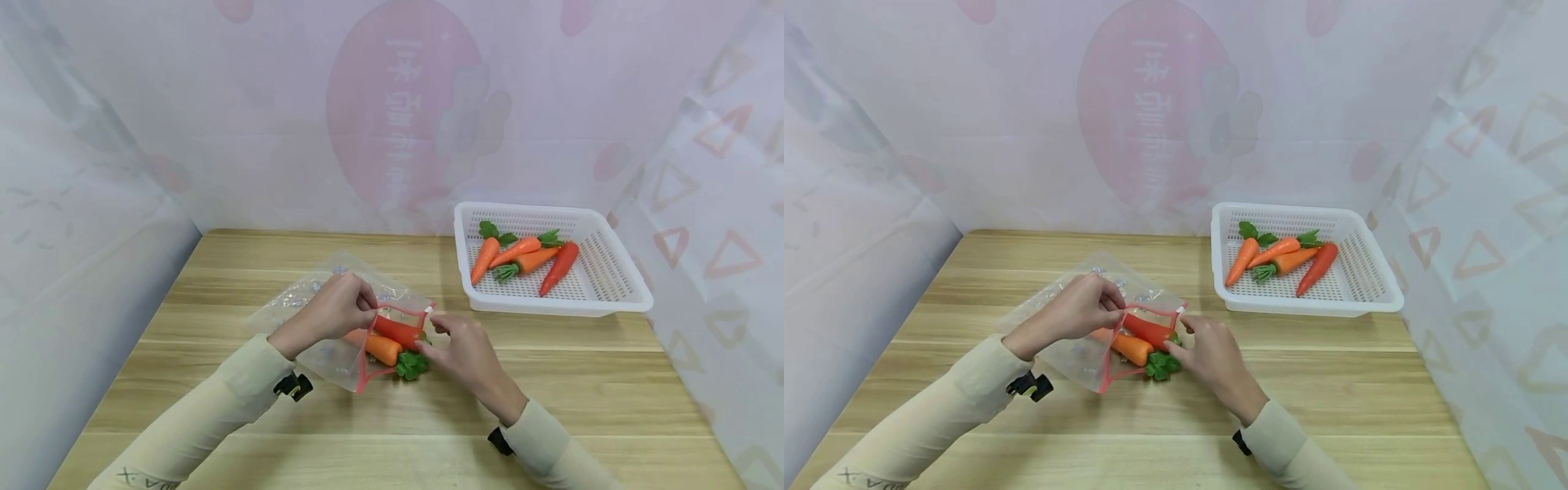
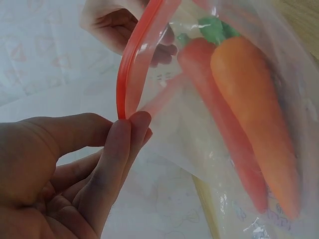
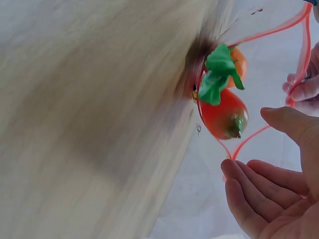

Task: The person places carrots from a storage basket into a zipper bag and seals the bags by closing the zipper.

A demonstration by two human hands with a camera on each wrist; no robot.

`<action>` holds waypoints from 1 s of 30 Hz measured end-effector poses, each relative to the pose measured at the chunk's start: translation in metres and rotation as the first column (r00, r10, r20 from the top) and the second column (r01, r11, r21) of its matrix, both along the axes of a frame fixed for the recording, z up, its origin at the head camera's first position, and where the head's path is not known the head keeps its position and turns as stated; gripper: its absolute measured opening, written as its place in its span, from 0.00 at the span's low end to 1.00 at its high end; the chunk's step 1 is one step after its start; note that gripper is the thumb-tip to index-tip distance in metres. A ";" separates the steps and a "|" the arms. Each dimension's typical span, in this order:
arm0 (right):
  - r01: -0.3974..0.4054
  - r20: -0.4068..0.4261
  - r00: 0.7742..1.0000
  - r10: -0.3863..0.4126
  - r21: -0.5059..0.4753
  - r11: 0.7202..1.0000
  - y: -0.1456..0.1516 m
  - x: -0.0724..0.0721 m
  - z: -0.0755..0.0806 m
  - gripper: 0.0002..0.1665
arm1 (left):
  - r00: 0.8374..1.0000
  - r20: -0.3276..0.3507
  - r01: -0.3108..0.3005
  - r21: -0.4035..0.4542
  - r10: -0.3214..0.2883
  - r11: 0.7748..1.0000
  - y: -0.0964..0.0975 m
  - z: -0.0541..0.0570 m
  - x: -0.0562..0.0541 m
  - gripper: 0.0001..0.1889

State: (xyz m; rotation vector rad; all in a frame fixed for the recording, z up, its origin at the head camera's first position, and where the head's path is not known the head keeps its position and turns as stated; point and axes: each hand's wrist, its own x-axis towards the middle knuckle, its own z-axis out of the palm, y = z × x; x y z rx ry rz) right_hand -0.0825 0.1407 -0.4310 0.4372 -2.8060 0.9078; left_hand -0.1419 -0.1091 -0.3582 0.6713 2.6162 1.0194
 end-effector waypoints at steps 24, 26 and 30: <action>-0.041 -0.072 0.996 0.056 0.207 0.978 0.060 -0.011 0.065 0.26 | 1.000 -0.001 0.004 -0.002 -0.004 1.000 -0.004 0.001 0.001 0.04; -0.047 -0.084 0.994 0.067 0.221 0.974 0.067 -0.014 0.071 0.25 | 1.000 -0.009 0.004 -0.008 -0.004 1.000 -0.003 0.001 0.001 0.04; -0.054 -0.096 0.992 0.081 0.249 0.967 0.083 -0.021 0.084 0.24 | 1.000 -0.029 0.003 -0.025 -0.004 1.000 -0.002 0.002 0.001 0.05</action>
